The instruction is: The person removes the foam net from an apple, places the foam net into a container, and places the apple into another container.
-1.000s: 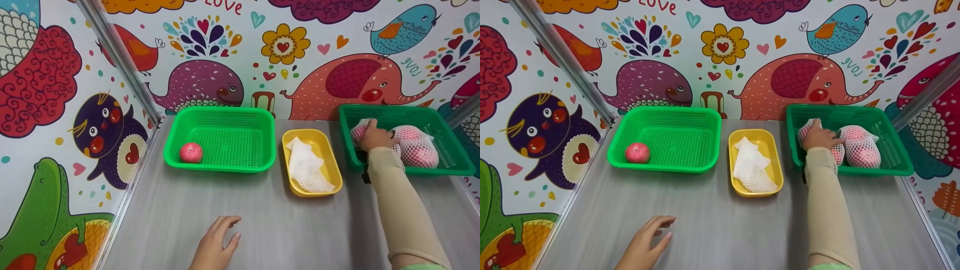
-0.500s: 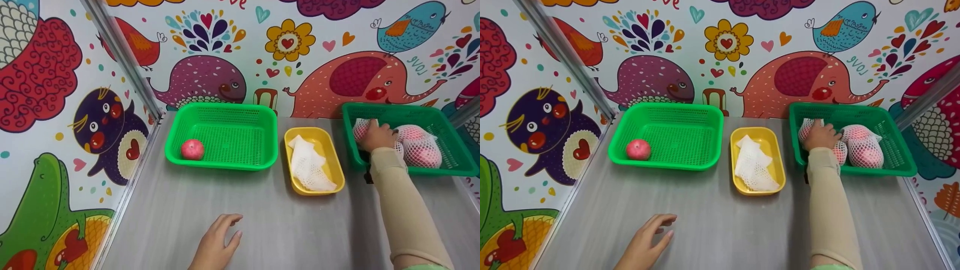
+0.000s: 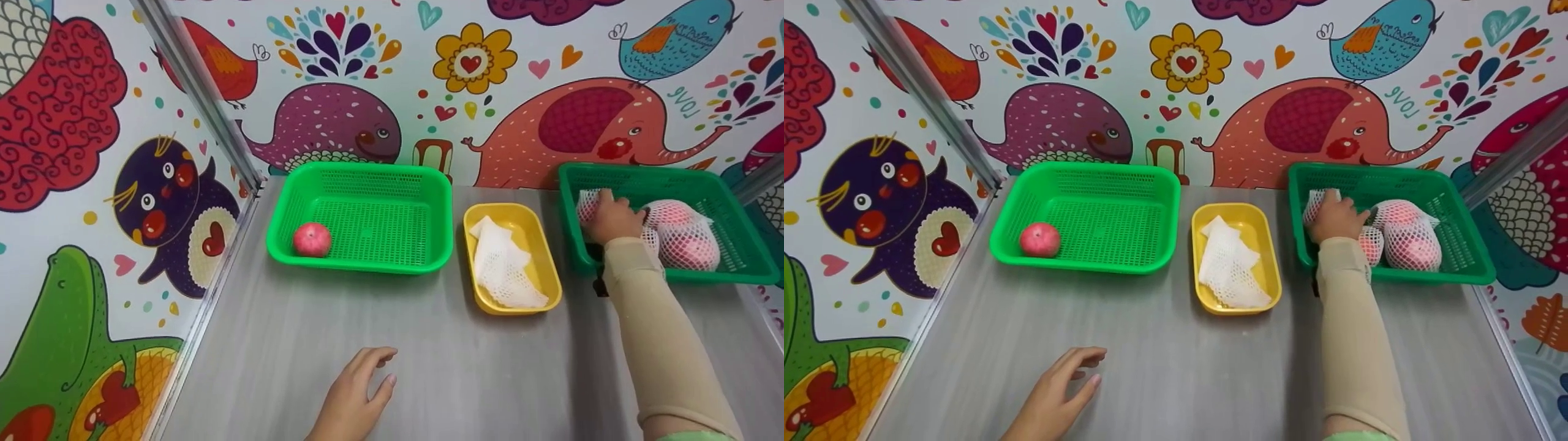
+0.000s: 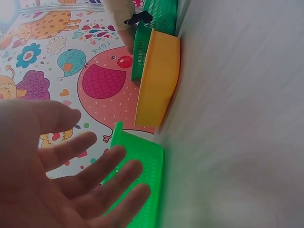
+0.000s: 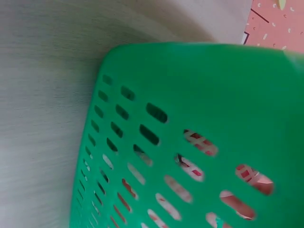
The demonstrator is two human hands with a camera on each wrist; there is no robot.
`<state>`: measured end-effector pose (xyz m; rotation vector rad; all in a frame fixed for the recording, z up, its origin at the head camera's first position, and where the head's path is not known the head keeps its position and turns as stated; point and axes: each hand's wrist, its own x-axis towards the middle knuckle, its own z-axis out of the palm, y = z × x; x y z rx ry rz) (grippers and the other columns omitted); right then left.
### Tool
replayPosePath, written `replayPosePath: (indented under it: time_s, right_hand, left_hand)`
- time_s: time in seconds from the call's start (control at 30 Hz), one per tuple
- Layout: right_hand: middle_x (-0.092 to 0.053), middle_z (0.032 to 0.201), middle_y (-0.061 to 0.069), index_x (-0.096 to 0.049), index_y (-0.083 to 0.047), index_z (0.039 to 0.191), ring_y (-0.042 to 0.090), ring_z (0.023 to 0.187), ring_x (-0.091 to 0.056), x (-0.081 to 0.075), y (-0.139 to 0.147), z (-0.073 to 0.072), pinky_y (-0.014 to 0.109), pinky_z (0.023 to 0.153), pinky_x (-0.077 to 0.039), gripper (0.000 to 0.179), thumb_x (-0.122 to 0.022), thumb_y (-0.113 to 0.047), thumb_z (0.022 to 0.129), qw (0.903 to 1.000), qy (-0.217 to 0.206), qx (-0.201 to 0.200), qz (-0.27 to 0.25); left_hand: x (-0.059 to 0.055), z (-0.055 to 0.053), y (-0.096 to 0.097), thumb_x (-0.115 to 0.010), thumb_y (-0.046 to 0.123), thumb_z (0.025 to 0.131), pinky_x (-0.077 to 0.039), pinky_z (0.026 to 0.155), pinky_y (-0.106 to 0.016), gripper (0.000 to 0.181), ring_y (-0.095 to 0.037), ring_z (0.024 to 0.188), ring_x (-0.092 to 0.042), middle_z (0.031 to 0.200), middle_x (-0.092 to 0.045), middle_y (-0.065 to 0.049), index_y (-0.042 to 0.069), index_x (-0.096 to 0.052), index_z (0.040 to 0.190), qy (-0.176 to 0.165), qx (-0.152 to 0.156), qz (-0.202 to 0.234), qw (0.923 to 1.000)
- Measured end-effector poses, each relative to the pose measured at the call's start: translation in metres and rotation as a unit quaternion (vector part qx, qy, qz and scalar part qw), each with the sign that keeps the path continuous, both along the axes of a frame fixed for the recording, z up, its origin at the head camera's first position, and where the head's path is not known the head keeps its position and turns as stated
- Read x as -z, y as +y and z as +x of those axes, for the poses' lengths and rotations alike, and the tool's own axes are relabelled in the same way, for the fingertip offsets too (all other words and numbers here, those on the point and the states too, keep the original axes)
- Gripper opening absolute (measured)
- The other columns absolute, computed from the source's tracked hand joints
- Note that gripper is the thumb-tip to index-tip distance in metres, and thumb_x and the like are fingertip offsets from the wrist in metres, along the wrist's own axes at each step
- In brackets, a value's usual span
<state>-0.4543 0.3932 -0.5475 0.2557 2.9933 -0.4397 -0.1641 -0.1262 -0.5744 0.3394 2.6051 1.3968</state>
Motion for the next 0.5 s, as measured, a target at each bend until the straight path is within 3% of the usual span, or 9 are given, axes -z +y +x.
replayPosePath:
  time_s: [0.23, 0.5]
  right_hand:
    - [-0.039, 0.148, 0.048, -0.023, 0.007, 0.161, 0.071, 0.134, -0.036, 0.0001, -0.0031, 0.0036, 0.084, 0.112, -0.013, 0.088, -0.08, -0.019, 0.098, 0.9995, 0.0, 0.006, -0.03]
    - [-0.04, 0.145, 0.047, -0.027, 0.005, 0.161, 0.069, 0.13, -0.039, -0.0039, -0.0054, 0.0055, 0.084, 0.111, -0.022, 0.089, -0.082, -0.017, 0.095, 0.9994, 0.033, 0.002, -0.008]
  left_hand:
    - [-0.0008, 0.0021, -0.0011, -0.063, 0.033, 0.112, -0.055, 0.1, -0.046, 0.034, -0.023, 0.122, -0.061, 0.133, -0.064, 0.002, 0.021, -0.063, 0.144, -0.009, 0.004, 0.004, 0.9999]
    - [-0.0017, 0.0035, -0.0007, -0.062, 0.036, 0.112, -0.056, 0.101, -0.046, 0.035, -0.024, 0.123, -0.061, 0.133, -0.064, 0.001, 0.021, -0.063, 0.144, -0.014, 0.003, 0.012, 0.9998]
